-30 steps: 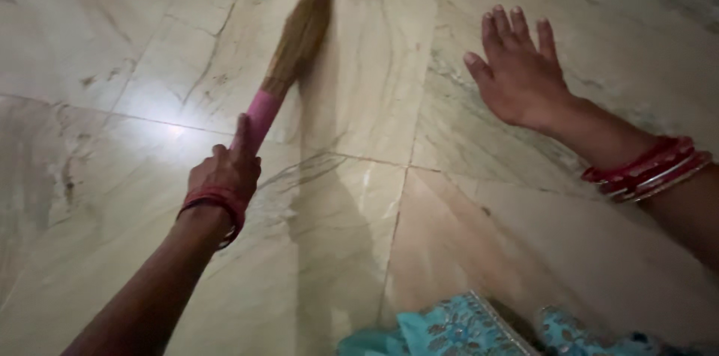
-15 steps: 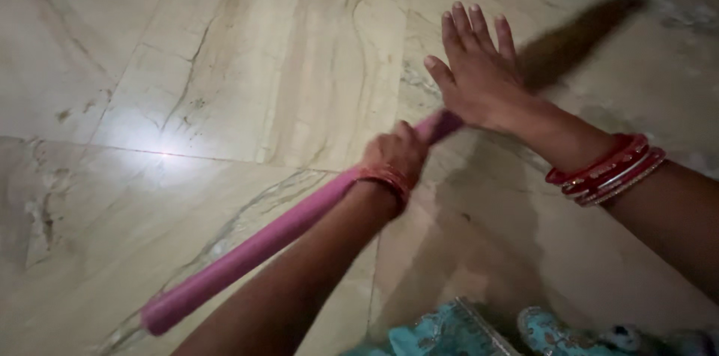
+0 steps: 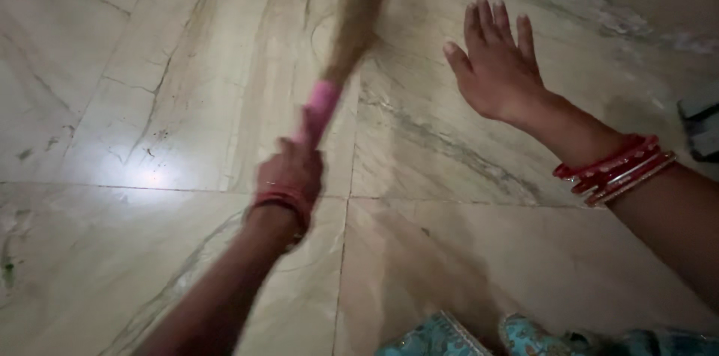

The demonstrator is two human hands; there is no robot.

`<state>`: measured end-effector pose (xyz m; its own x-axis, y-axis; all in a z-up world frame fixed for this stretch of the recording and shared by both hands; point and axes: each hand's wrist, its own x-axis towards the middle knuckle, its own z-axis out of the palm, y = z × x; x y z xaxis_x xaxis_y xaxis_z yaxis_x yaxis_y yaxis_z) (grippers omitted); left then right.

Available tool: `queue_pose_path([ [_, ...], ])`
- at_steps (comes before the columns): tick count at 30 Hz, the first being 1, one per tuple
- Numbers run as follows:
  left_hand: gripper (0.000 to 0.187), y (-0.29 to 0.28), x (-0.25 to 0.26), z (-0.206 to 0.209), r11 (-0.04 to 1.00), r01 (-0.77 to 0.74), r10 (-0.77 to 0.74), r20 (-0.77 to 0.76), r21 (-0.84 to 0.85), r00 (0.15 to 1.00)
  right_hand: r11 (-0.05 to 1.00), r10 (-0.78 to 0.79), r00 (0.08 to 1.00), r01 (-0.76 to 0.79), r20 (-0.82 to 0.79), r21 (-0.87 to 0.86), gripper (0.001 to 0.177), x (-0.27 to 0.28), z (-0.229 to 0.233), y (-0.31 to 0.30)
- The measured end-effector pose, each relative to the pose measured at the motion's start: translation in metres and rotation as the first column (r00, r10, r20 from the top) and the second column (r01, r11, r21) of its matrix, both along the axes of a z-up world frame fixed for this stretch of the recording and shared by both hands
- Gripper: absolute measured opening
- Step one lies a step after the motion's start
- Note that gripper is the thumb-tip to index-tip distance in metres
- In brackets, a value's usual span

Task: The person sweeps a tiled floor with a pink-handled broom, moving debris toward a central area. The camera remains in a first-person view as the person continues sweeping across different sections of the room.

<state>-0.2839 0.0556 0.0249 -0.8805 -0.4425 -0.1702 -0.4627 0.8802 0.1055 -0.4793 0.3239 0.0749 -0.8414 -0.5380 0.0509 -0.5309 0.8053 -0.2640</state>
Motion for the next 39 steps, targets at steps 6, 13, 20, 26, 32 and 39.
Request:
queue_pose_path([
  [6, 0.037, 0.145, -0.062, -0.021, 0.881, 0.473, -0.473, -0.039, 0.011, 0.88, 0.999, 0.039, 0.998, -0.038, -0.059, 0.01, 0.076, -0.003, -0.011, -0.005],
  [13, 0.066, 0.132, -0.068, -0.026, 0.937, 0.219, -0.247, 0.071, 0.274, 0.966, 0.998, 0.004, 0.999, -0.002, -0.033, 0.058, 0.076, -0.003, -0.018, 0.017],
  [20, 0.065, -0.004, -0.006, -0.01, 0.957, -0.089, 0.064, 0.098, 0.275, 0.993, 0.998, 0.033, 0.999, -0.032, -0.017, 0.044, 0.076, 0.005, -0.016, -0.002],
  [26, 0.076, -0.064, 0.042, 0.01, 0.947, -0.311, 0.295, 0.171, 0.075, 0.94, 0.993, 0.112, 0.993, -0.11, -0.039, 0.044, 0.076, 0.021, -0.013, -0.024],
  [32, 0.083, -0.016, 0.079, 0.003, 0.958, -0.225, 0.184, 0.218, 0.18, 0.958, 0.984, 0.175, 0.982, -0.173, -0.073, 0.035, 0.077, 0.034, -0.011, -0.055],
  [39, 0.066, 0.001, 0.109, -0.015, 0.967, 0.038, -0.075, 0.137, 0.253, 0.988, 0.955, 0.296, 0.947, -0.291, -0.124, 0.056, 0.076, 0.064, -0.015, -0.096],
])
